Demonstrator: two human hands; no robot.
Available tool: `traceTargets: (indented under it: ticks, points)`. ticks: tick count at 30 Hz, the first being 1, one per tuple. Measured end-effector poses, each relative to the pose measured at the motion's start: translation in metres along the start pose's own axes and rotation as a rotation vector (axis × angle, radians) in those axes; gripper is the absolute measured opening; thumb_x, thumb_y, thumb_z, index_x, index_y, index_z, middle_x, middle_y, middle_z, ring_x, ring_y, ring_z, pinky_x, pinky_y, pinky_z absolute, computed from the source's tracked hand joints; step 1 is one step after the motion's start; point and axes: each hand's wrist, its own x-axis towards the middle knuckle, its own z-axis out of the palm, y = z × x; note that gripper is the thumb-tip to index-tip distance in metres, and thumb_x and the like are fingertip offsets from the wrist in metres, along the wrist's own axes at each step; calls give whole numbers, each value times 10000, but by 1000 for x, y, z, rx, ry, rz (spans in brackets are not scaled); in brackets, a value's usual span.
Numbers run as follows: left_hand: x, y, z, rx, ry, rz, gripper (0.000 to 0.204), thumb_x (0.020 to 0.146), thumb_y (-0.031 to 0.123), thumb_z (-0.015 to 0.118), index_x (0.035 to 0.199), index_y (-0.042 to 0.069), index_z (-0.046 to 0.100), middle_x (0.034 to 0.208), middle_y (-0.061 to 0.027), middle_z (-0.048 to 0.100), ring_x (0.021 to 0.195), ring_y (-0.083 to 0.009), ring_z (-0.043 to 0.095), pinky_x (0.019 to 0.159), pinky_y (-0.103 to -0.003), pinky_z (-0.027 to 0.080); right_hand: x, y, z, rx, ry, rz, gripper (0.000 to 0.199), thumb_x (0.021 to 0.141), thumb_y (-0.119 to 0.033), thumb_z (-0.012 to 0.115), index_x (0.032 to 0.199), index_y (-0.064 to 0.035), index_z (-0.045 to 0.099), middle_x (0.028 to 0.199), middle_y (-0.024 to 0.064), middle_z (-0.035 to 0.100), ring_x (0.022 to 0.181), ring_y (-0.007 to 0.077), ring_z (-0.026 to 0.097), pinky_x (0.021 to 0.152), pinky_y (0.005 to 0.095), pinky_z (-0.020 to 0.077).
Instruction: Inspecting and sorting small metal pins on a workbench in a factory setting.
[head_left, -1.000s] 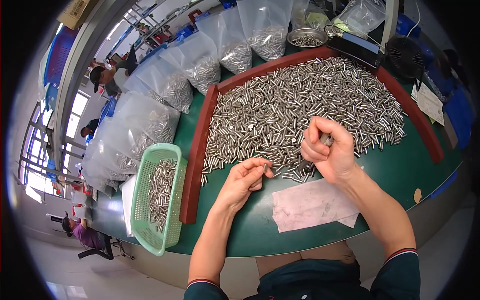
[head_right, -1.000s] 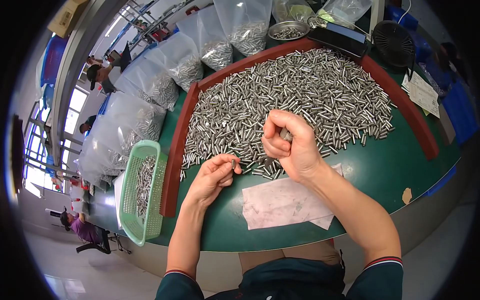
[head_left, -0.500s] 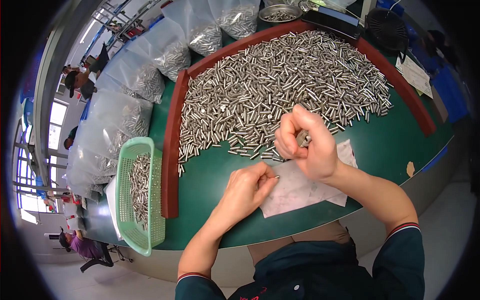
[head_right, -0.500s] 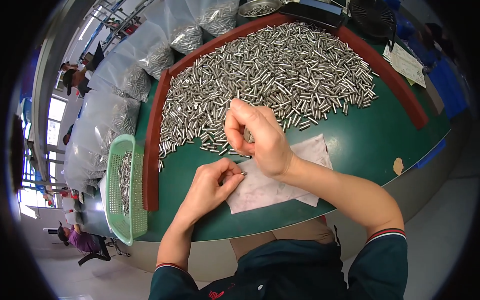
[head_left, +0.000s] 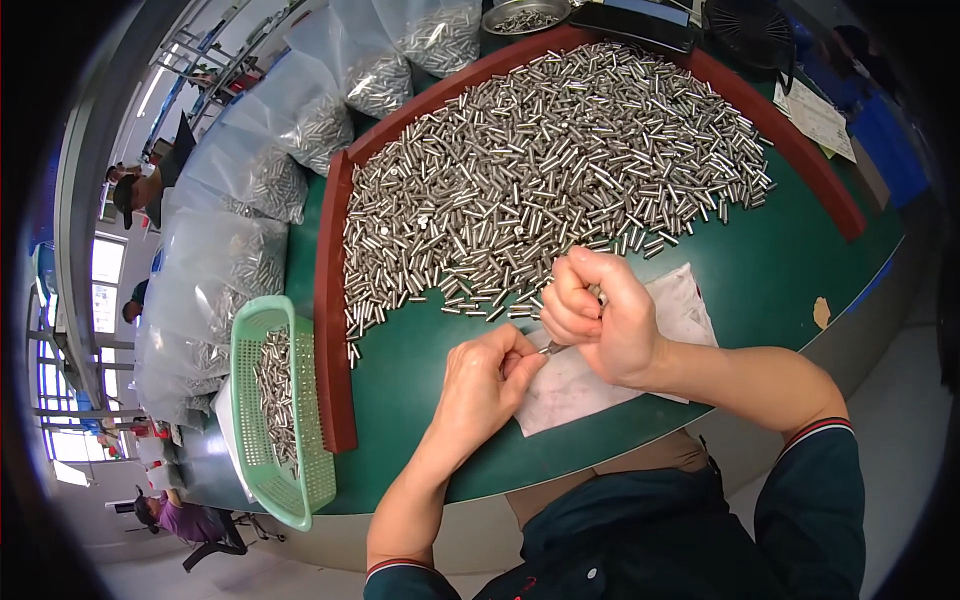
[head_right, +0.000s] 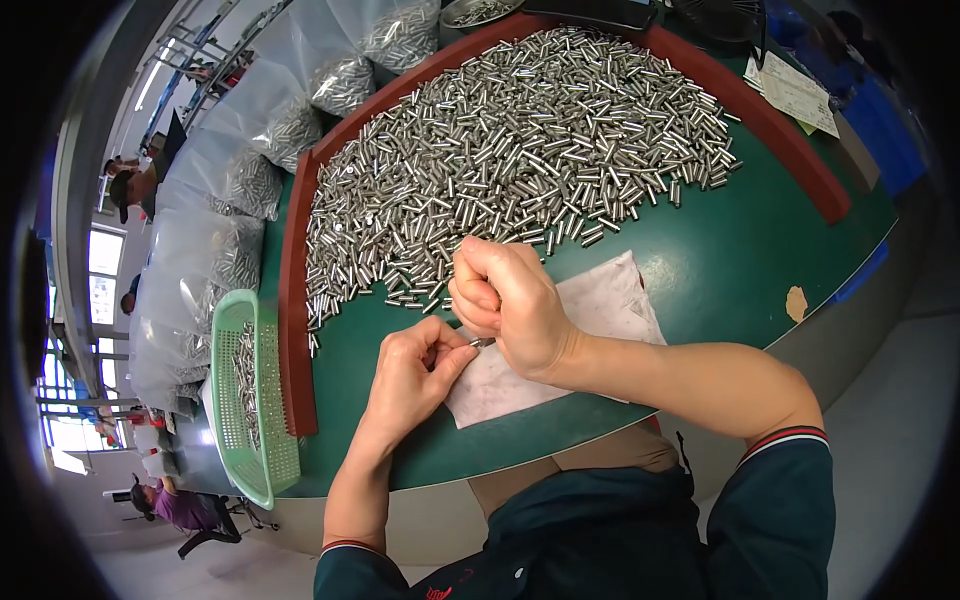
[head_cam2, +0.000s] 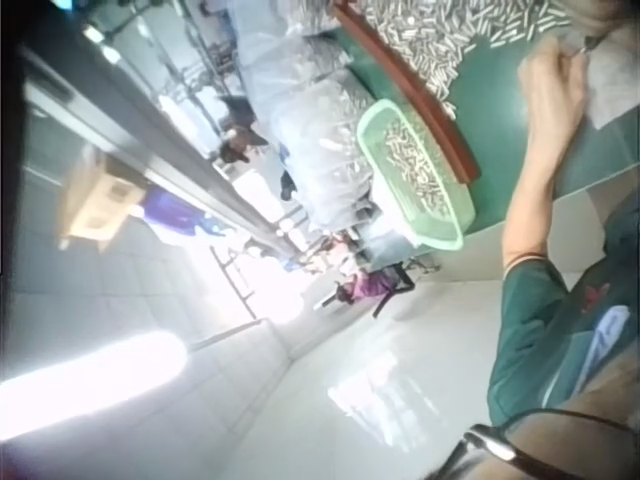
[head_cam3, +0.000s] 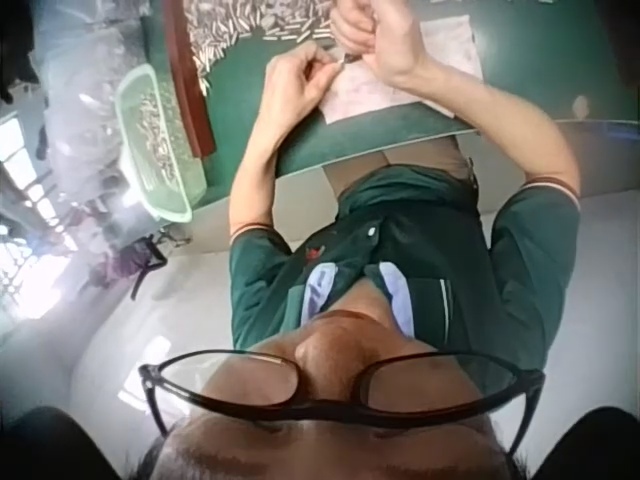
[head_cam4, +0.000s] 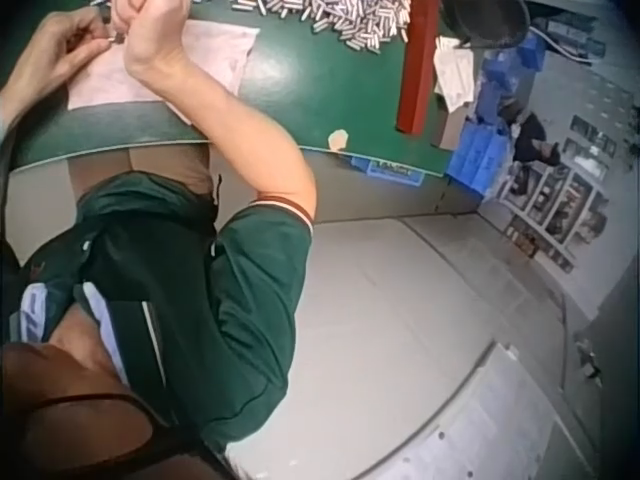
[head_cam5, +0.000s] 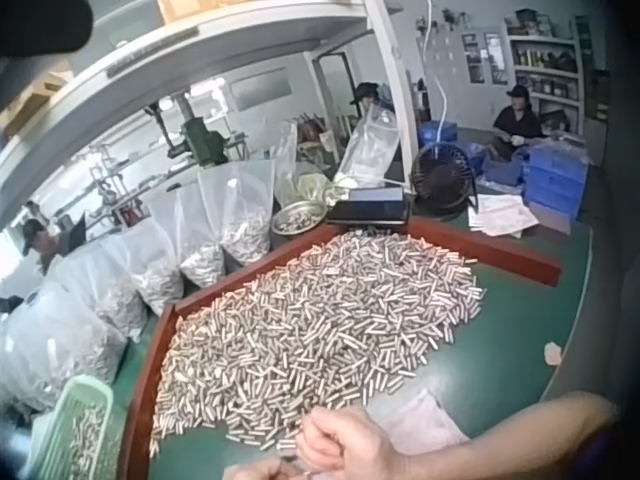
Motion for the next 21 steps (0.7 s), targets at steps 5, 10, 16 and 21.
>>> traceTargets:
  ticks: [5, 10, 16, 21]
  points:
    - [0, -1, 1, 1, 36, -9, 107, 694, 39, 629, 669, -4, 535, 495, -80, 479, 420, -180, 451, 437, -299, 372, 2, 1, 0, -52, -3, -1, 404, 869, -289, 304, 503, -122, 261, 407, -32, 230, 395, 77, 155, 400, 242, 156]
    - [0, -1, 2, 4, 46, -2, 108, 691, 38, 633, 667, -5, 538, 499, -84, 480, 423, -182, 451, 439, -303, 371, 2, 2, 0, -48, -10, -14, 398, 862, -277, 316, 500, -123, 262, 404, -32, 235, 394, 75, 160, 399, 237, 156]
    - [1, 0, 1, 16, 48, 7, 110, 690, 40, 639, 667, -7, 541, 505, -86, 485, 428, -183, 451, 441, -301, 372, 1, 2, 0, -52, -18, -27, 400, 869, -262, 306, 496, -124, 265, 406, -33, 245, 396, 71, 167, 399, 235, 161]
    - [0, 3, 0, 16, 43, -2, 109, 690, 39, 641, 670, -9, 545, 510, -87, 492, 434, -181, 454, 443, -298, 372, 1, 2, 1, -70, -18, -19, 399, 873, -244, 295, 494, -125, 264, 407, -33, 248, 397, 71, 170, 401, 235, 162]
